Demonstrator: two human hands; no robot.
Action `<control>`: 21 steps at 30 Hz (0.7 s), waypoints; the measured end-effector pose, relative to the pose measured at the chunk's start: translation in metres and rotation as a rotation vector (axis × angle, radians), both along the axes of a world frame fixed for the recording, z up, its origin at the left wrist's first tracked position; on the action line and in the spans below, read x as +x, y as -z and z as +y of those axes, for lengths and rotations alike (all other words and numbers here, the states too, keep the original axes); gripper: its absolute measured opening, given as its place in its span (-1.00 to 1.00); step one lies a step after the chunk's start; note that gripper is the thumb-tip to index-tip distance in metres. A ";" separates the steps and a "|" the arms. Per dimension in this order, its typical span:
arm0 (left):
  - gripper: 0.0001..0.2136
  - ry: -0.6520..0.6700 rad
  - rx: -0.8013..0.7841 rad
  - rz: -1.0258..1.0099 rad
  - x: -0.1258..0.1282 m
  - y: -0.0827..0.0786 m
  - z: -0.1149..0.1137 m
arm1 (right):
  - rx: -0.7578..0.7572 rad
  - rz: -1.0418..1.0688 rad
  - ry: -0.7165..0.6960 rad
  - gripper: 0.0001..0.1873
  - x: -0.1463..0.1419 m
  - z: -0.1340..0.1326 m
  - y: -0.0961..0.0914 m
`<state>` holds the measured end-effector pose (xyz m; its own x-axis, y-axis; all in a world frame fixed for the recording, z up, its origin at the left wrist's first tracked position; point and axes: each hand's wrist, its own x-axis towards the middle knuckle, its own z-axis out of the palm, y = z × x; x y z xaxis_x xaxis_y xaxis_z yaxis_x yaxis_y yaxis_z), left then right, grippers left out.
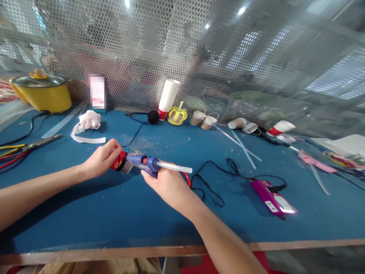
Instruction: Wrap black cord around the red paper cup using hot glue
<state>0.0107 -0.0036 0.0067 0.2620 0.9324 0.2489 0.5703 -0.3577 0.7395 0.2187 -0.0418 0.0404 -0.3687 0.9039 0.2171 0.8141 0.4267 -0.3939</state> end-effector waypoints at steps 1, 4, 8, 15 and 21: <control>-0.87 0.005 0.000 0.003 0.000 0.000 0.000 | -0.017 0.006 0.010 -0.81 0.000 0.001 0.001; -0.87 0.022 0.007 0.012 0.000 0.000 -0.001 | -0.083 0.031 0.043 -0.78 0.001 0.004 0.001; -0.87 0.038 0.029 0.024 0.000 0.000 -0.003 | -0.140 0.099 0.038 -0.78 0.001 0.007 0.002; -0.87 0.079 0.047 0.017 -0.001 0.000 -0.003 | -0.221 0.250 0.015 -0.78 -0.004 0.012 0.001; -0.87 0.076 0.053 -0.001 -0.001 0.002 -0.002 | -0.398 0.470 0.049 -0.78 0.004 0.024 0.004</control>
